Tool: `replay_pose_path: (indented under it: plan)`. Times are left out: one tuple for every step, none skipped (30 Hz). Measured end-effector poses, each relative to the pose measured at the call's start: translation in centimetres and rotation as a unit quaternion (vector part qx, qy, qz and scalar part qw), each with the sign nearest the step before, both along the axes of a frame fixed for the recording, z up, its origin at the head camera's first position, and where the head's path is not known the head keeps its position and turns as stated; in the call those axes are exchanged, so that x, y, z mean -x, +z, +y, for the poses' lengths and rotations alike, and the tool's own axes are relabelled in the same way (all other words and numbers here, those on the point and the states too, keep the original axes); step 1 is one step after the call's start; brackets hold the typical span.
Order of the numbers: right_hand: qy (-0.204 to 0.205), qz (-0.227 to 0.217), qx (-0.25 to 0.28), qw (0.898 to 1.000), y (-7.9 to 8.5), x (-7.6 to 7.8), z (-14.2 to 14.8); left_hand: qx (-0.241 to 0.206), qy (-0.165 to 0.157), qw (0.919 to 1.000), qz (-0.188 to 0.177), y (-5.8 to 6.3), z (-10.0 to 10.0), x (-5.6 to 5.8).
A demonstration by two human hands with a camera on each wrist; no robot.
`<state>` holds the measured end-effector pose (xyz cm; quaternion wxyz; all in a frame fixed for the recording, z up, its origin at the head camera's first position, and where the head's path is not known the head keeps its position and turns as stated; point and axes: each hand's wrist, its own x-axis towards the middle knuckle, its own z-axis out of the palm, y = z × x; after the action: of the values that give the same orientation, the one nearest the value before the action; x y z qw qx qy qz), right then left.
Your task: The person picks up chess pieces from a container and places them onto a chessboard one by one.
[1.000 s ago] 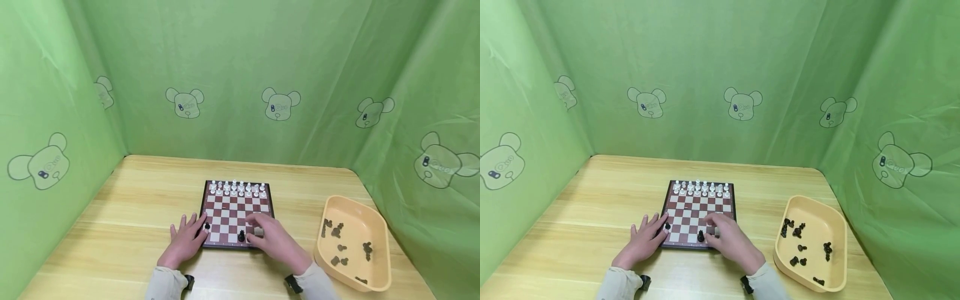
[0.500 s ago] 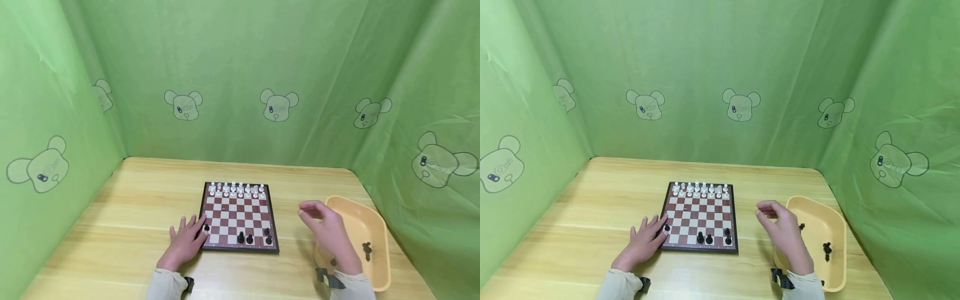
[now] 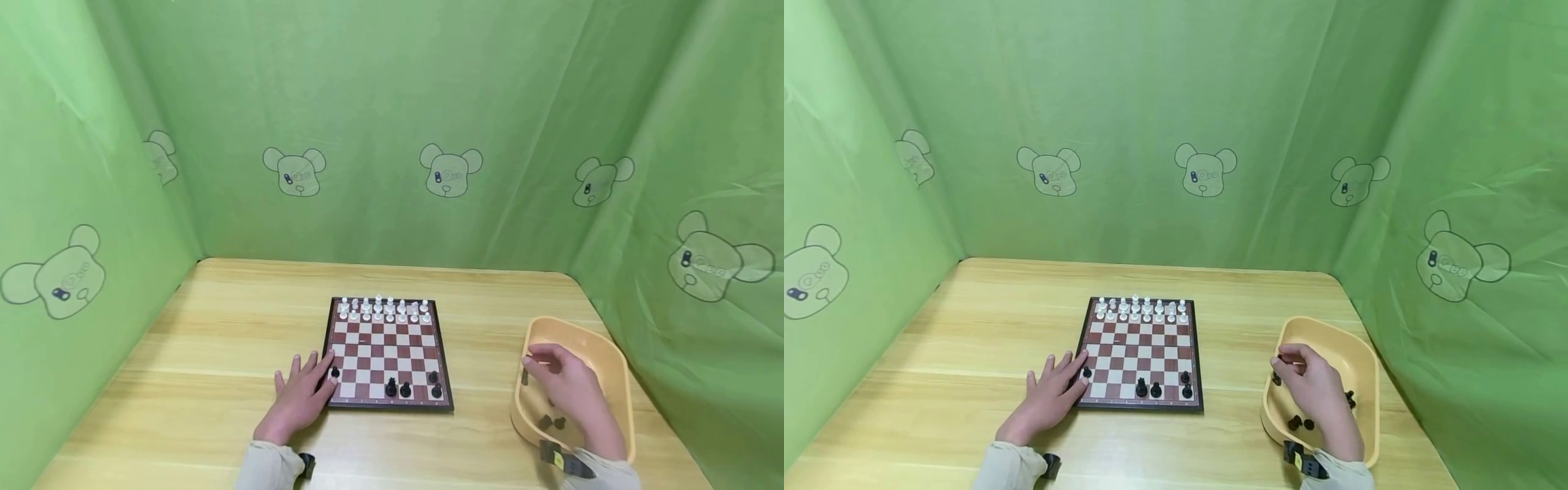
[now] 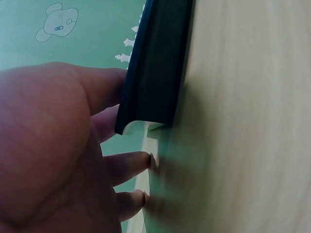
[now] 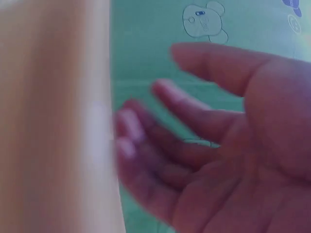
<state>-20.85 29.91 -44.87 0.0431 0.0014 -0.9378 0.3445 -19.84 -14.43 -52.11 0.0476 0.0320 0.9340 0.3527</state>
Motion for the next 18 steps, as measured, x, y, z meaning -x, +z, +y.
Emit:
replay_pose_path:
  plan:
    - [0.005,-0.023,-0.010,1.000,0.0,0.0,0.3,0.000,0.000,1.0000,0.002,0.0,0.0,0.0]
    - [0.010,-0.047,-0.017,0.999,0.0,0.0,0.5,-0.001,-0.001,1.0000,0.002,0.0,0.0,0.0]
    - [0.015,-0.068,-0.023,0.997,0.1,0.0,0.7,-0.002,-0.001,1.0000,0.003,0.0,-0.1,0.0]
    - [0.019,-0.088,-0.032,0.995,0.1,-0.1,0.9,-0.002,-0.001,1.0000,0.003,0.1,-0.1,-0.1]
    - [0.024,-0.105,-0.043,0.993,0.1,-0.1,1.1,-0.003,-0.001,1.0000,0.004,0.1,-0.1,-0.1]
    - [0.029,-0.118,-0.053,0.991,0.1,-0.2,1.2,-0.002,-0.001,1.0000,0.003,0.1,-0.1,-0.1]
    - [0.033,-0.127,-0.061,0.989,0.1,-0.2,1.3,-0.002,-0.001,1.0000,0.004,0.1,-0.1,-0.1]
    - [0.039,-0.135,-0.069,0.988,0.1,-0.3,1.4,-0.001,-0.001,1.0000,0.004,0.1,-0.1,-0.2]
    - [0.044,-0.142,-0.076,0.986,0.0,-0.4,1.5,-0.001,-0.001,1.0000,0.005,0.1,-0.1,-0.2]
    - [0.048,-0.149,-0.080,0.984,0.0,-0.6,1.5,-0.001,-0.001,1.0000,0.004,0.2,-0.1,-0.2]
    - [0.053,-0.155,-0.083,0.983,-0.1,-0.6,1.5,-0.001,-0.001,1.0000,0.004,0.1,-0.1,-0.2]
    - [0.058,-0.161,-0.083,0.982,-0.2,-0.7,1.5,-0.001,-0.001,1.0000,0.004,0.2,-0.1,-0.2]
    - [0.062,-0.165,-0.083,0.981,-0.3,-0.8,1.5,-0.001,-0.001,1.0000,0.004,0.2,-0.1,-0.2]
    - [0.066,-0.167,-0.083,0.980,-0.4,-0.8,1.4,-0.002,-0.001,1.0000,0.004,0.2,-0.1,-0.2]
    - [0.068,-0.169,-0.083,0.980,-0.5,-0.8,1.4,-0.003,-0.002,1.0000,0.004,0.2,-0.1,-0.2]
    - [0.070,-0.172,-0.078,0.979,-0.6,-0.8,1.4,-0.003,-0.002,1.0000,0.004,0.2,-0.1,-0.2]
    - [0.072,-0.173,-0.077,0.979,-0.8,-0.8,1.4,-0.003,-0.002,1.0000,0.004,0.2,-0.1,-0.2]
    - [0.074,-0.173,-0.074,0.979,-1.0,-0.8,1.4,-0.002,-0.003,1.0000,0.005,0.2,-0.1,-0.3]
